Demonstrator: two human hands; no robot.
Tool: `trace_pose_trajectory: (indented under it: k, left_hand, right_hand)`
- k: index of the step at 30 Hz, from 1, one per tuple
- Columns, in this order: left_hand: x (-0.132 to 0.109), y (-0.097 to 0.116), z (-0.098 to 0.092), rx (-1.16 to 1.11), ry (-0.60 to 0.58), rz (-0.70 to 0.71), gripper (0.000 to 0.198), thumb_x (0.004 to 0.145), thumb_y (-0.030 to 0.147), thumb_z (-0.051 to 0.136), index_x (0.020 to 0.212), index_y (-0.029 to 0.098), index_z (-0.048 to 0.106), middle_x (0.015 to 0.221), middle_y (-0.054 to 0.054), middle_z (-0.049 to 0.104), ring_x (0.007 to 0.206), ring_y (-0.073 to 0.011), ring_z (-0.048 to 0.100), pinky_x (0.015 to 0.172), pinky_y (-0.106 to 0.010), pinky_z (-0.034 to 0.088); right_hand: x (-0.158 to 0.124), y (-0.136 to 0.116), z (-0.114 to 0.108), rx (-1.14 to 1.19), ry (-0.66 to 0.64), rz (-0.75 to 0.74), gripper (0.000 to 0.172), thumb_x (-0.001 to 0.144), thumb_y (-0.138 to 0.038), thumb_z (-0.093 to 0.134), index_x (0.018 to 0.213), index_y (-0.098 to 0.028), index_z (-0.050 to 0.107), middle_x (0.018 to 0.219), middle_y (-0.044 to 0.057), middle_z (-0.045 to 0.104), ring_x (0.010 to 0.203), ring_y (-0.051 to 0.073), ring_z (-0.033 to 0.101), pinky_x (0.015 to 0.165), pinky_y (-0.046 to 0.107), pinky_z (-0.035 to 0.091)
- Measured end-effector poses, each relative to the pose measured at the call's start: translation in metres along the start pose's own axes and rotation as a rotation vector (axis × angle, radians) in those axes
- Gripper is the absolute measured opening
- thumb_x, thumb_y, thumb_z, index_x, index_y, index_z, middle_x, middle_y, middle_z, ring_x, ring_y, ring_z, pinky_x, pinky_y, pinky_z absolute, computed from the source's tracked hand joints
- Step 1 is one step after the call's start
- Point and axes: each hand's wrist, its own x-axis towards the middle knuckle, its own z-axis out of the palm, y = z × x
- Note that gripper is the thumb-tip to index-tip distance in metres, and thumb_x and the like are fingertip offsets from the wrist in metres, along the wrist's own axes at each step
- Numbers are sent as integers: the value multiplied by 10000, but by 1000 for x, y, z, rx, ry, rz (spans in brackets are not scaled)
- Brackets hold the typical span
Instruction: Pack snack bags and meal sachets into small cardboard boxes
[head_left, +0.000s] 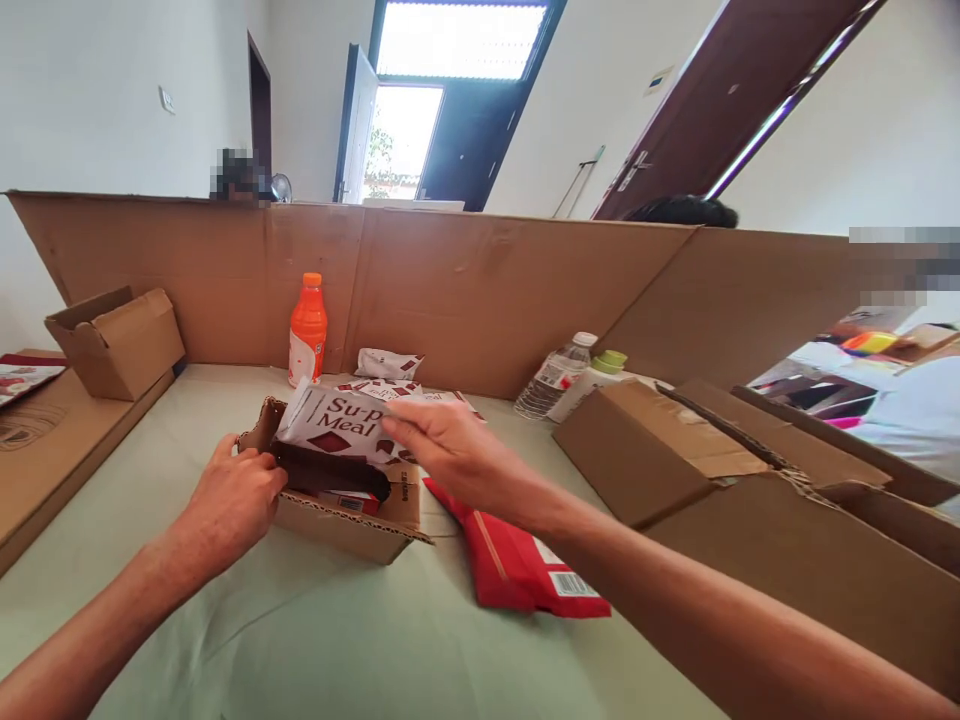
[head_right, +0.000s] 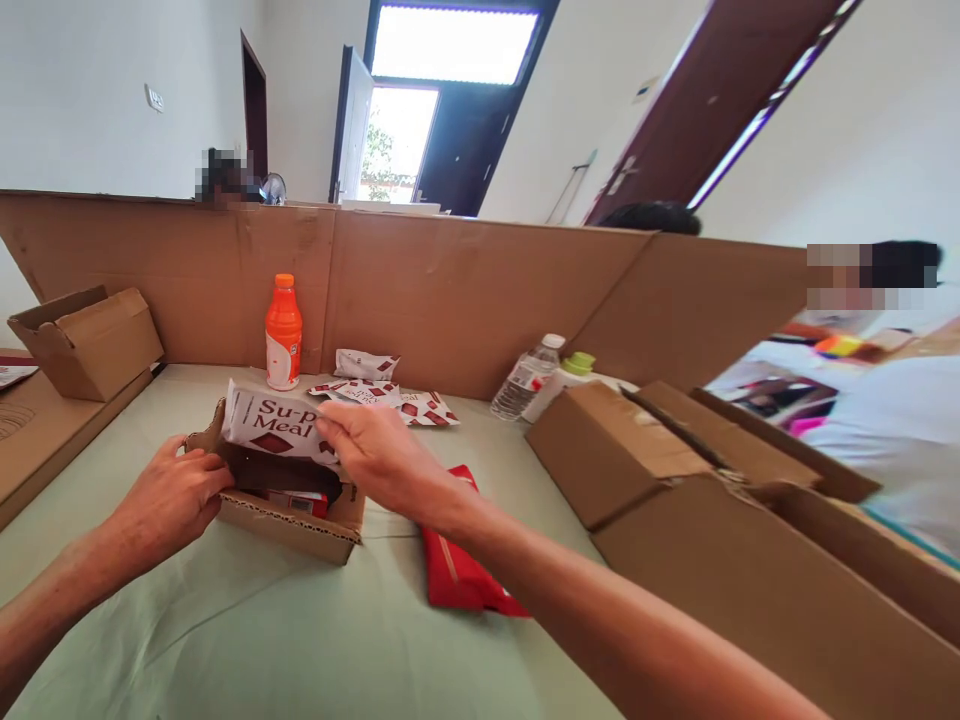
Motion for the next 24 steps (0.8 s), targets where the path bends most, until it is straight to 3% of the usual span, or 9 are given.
trace_pose_trajectory:
  k: [2,5,9,11,13,16,19,21,24]
  left_hand:
    - [-2,3,0,8,10,-31,234,802,28,568,789,174,750,902,-98,754,816,-245,712,910,-482,495]
    - [-5,7,-1,17,41,-66,222,791,24,593,801,148,776,1101,-183,719,1033,-338,694,959,-548,497]
    - [0,3,-4,11,83,4,223,776,23,583,746,148,766,1440,-236,574,1354,-421,524,1076,-630,427]
    - [6,-5,-5,-21,33,73,231,785,32,564,765,164,753,1421,-211,608,1331,-393,559,1082,-644,421]
    - [14,-12,-3,-51,-47,114,250,792,26,534,759,185,724,1124,-150,763,1134,-338,690,1080,-664,408]
    - [21,-20,4,-90,-81,130,242,763,15,509,678,203,638,685,-15,704,755,-239,713,1103,-679,352]
    - [20,-23,16,-157,25,143,209,728,32,511,645,217,565,608,41,607,614,-180,624,1152,-643,287]
    - [16,-23,23,-211,86,136,193,723,48,508,661,225,552,620,49,599,606,-169,598,1184,-611,250]
    - [11,-21,27,-277,116,100,185,741,67,497,705,232,572,652,49,621,618,-164,589,1214,-587,213]
  right_hand:
    - [6,-1,15,-154,-95,37,307,967,-231,437,688,-199,559,636,-3,580,586,132,448,571,264,307]
    - [19,-1,38,-289,-284,101,295,969,-164,418,849,-165,688,796,80,708,681,167,562,596,277,307]
    - [34,3,66,-230,-467,64,296,953,-103,461,999,-142,750,935,117,777,781,188,660,627,263,363]
    - [34,5,71,-175,-563,15,276,957,-113,501,1008,-167,767,969,81,793,816,173,686,662,239,410]
    - [29,8,67,-119,-599,-38,266,964,-146,530,1080,-183,767,1069,69,794,907,174,707,739,232,458]
    - [21,21,45,0,-370,-82,296,973,-205,534,1175,-204,750,1180,72,771,1033,190,704,861,269,496]
    - [32,58,17,-42,-16,72,357,1025,-232,426,1152,-233,760,1095,52,788,989,184,712,872,297,512]
    - [53,94,10,-200,43,233,370,1036,-216,403,1192,-224,738,1150,63,770,1035,198,703,925,326,506]
    - [91,148,25,-315,-18,352,322,929,-164,629,1243,-162,701,1289,135,706,1205,274,636,1048,387,461]
